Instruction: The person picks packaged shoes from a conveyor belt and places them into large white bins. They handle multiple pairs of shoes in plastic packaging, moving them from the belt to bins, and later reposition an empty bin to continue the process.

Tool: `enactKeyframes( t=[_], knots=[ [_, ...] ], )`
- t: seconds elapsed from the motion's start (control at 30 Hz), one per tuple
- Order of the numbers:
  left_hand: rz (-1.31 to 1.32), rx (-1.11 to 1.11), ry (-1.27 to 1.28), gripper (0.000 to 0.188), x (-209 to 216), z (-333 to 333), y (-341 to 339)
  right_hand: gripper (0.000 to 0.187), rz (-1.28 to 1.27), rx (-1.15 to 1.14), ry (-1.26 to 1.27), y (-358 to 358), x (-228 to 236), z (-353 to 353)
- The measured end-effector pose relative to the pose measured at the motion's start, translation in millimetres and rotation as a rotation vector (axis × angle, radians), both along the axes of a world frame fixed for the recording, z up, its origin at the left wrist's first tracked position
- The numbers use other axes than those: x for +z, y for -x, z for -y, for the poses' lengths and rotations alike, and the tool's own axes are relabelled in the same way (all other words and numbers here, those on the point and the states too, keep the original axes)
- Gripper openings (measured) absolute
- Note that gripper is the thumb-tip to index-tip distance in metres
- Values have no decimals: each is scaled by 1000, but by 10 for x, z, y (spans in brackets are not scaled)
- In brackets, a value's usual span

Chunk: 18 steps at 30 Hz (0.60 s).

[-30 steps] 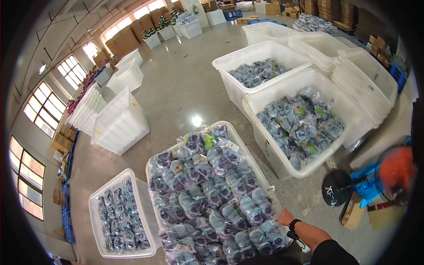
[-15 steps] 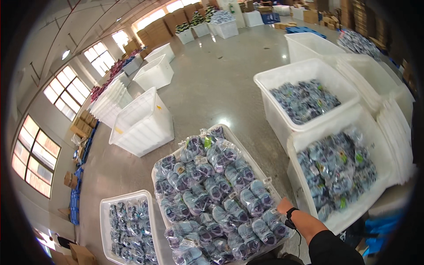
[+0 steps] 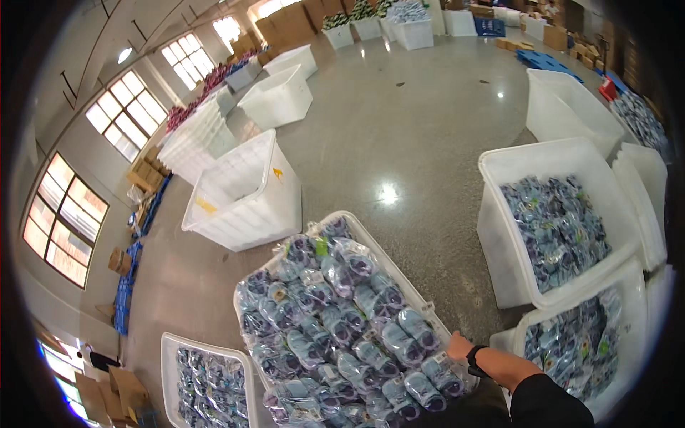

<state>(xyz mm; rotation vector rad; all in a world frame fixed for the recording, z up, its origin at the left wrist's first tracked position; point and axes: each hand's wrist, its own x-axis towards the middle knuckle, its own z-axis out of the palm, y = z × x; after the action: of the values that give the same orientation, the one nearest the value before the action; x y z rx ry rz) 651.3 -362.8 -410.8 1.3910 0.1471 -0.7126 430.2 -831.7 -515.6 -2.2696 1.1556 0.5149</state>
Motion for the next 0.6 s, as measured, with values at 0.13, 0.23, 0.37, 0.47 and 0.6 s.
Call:
enactKeyframes(
  t=[0.13,0.23,0.37,0.47,0.6],
  knots=[
    [-16,38,0,69,37,457,74,89,116,8,-57,-416,472,480],
    [-46,67,5,69,78,702,119,87,-34,72,-74,-907,934,758],
    [-88,75,2,70,127,1036,132,92,-72,119,-63,-1480,1189,1020],
    [-116,47,2,70,98,1358,125,88,-22,179,19,-1836,1205,1270],
    [-138,-9,5,70,-29,1896,95,79,17,304,49,-2211,1231,1541]
  ],
)
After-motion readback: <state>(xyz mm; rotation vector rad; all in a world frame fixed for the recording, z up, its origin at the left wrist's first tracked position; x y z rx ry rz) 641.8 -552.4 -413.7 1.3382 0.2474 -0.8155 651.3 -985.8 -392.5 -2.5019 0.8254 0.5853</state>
